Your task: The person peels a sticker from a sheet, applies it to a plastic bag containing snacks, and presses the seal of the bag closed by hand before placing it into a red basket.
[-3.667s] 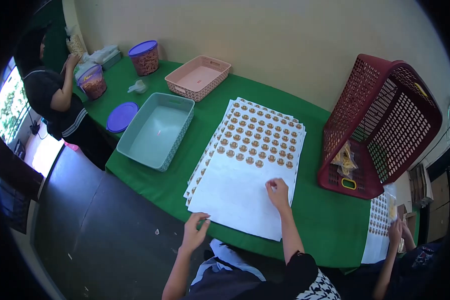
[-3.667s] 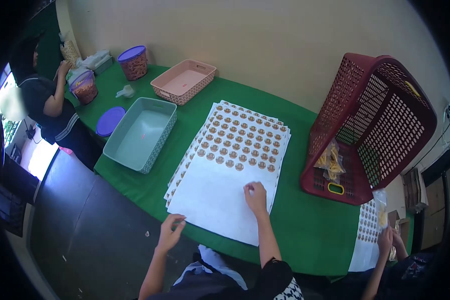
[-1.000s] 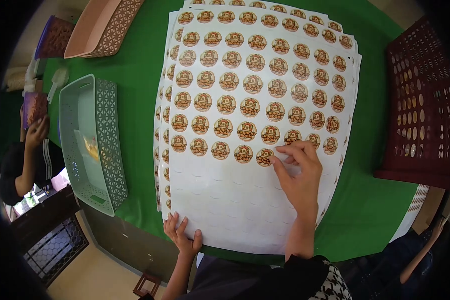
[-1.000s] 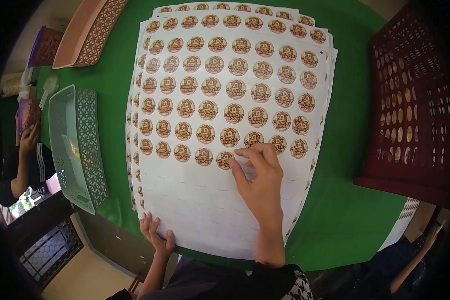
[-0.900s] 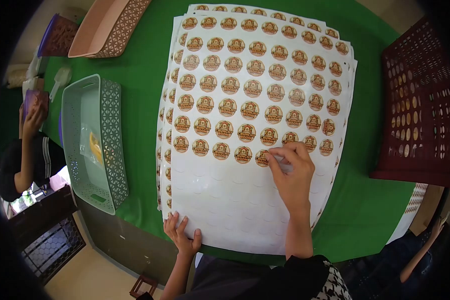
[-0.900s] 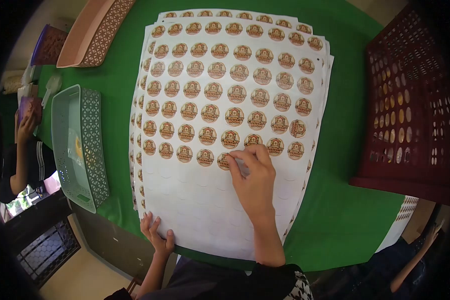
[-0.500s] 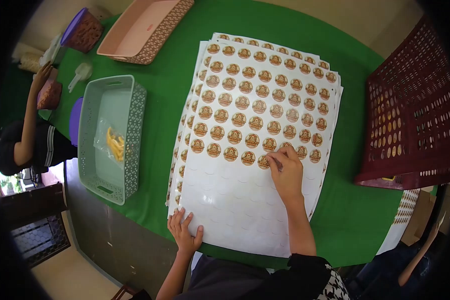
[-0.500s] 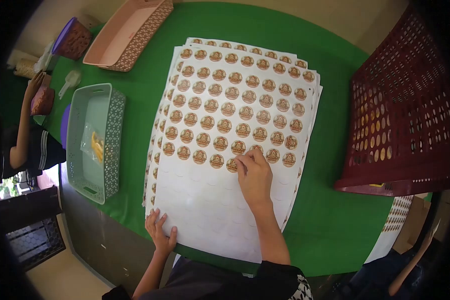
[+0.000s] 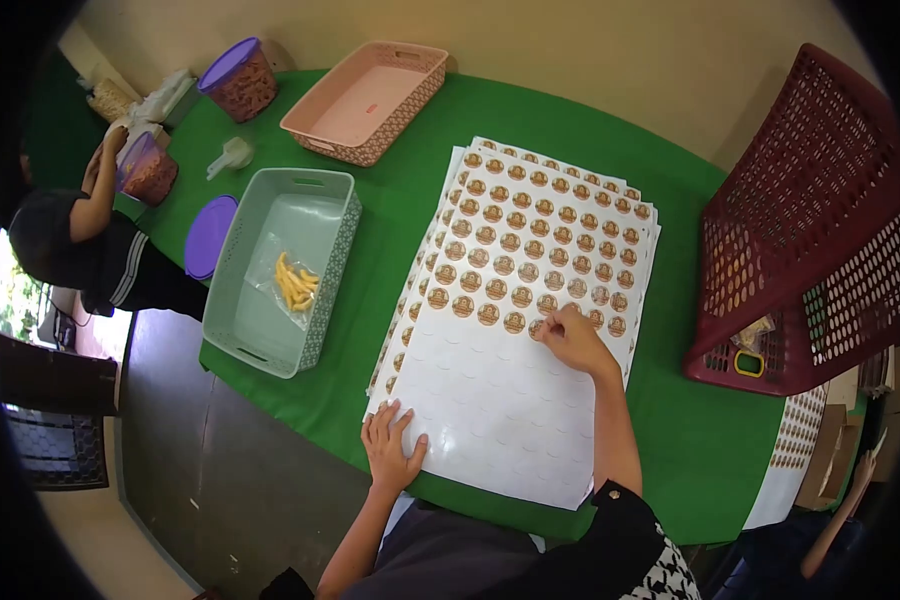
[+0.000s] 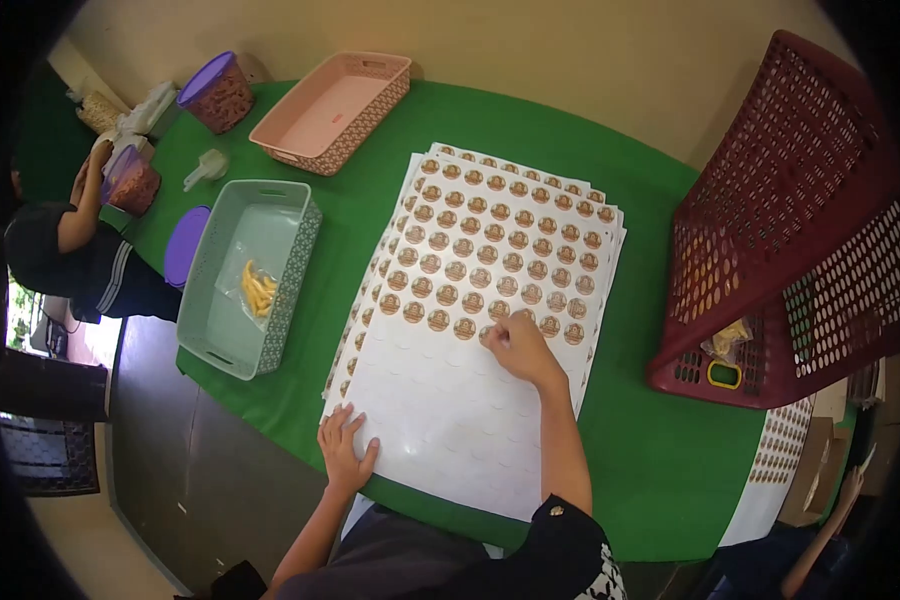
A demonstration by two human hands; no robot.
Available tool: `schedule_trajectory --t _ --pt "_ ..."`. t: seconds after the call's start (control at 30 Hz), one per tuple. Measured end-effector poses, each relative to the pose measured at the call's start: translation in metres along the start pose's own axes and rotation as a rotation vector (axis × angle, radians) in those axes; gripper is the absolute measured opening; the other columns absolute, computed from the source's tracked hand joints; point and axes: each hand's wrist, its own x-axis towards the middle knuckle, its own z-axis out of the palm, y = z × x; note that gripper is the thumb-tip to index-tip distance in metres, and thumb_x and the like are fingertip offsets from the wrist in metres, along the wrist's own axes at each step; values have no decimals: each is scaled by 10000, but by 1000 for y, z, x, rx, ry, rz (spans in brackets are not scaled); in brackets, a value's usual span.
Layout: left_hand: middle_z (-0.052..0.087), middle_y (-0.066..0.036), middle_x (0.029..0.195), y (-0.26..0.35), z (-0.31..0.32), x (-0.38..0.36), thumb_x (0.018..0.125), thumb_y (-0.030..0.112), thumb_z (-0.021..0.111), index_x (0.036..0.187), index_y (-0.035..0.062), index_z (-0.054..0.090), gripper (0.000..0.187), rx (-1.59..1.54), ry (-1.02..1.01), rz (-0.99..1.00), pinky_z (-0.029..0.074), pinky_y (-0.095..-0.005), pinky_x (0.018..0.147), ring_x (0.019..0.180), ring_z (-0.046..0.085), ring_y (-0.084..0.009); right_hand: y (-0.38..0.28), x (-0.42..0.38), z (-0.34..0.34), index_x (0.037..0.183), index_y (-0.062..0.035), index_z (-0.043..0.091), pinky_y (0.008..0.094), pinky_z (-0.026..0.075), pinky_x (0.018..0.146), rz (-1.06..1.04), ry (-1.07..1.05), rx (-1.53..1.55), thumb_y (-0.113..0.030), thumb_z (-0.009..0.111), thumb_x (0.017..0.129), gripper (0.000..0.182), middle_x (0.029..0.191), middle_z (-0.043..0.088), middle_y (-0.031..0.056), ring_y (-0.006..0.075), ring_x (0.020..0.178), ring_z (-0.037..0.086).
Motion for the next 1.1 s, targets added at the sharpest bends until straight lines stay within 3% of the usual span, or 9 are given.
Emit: schedule_trajectory --t 0.1,0.2,0.3,0.43,0.67,0.87,0.93,1.0,1.1 --pt "414 -113 1177 0 -1 -1 704 240 567 1028 66 506 373 -20 11 -2 185 -444 949 1138 337 -283 -3 -19 2 738 0 525 339 388 717 -232 -64 -134 -126 587 689 148 824 485 142 268 798 465" --pt "412 -97 1179 -1 -2 -2 723 266 558 1035 77 510 367 -36 21 2 177 -438 955 1147 328 -263 4 -20 18 907 -4 527 344 365 762 -148 131 -84 -157 588 696 268 917 457 151 268 877 434" --pt "411 -100 1178 -2 -3 -4 734 274 552 1042 78 508 368 -41 29 13 173 -434 958 1152 321 -262 3 -16 41 1127 -24 453 398 329 796 -14 431 -386 -198 550 734 440 1017 436 134 272 959 400" --pt "409 -107 1178 -5 -2 -7 744 285 546 1056 79 502 376 -49 29 25 168 -434 959 1156 314 -265 7 -17 77 1078 -42 500 421 282 833 -77 681 -551 -162 510 754 346 1154 413 106 258 987 392" --pt "420 -98 1161 -16 -6 -4 742 302 554 1012 111 518 333 -261 16 -26 157 -408 951 1160 294 -246 10 -21 83 963 -59 566 404 299 827 -115 753 -492 -160 531 735 252 1109 462 67 253 997 406" --pt "480 -67 1071 -33 -37 19 751 374 538 988 133 523 339 -490 -366 15 214 -398 919 1064 395 -248 -2 -14 78 898 -52 499 434 335 756 -34 688 -500 -117 532 688 222 870 459 118 281 871 439" --pt "492 -70 1045 -38 -56 34 777 315 543 1004 104 507 312 -530 -289 88 293 -374 886 1003 459 -232 0 -7 72 874 -44 488 433 344 748 -12 642 -487 -109 529 676 212 876 461 128 291 871 441" --pt "499 -62 1017 -51 -79 54 797 219 547 1029 68 483 285 -1157 -263 -116 366 -312 831 937 492 -171 2 -2 70 851 -36 477 432 353 740 18 590 -477 -101 527 665 203 881 464 138 300 870 444" --pt "514 -23 835 -76 -141 94 796 182 543 1019 55 481 264 -1227 -27 -320 365 -224 785 832 472 -117 4 2 70 820 -16 463 422 369 727 42 598 -367 -94 527 642 204 872 465 151 316 855 448"
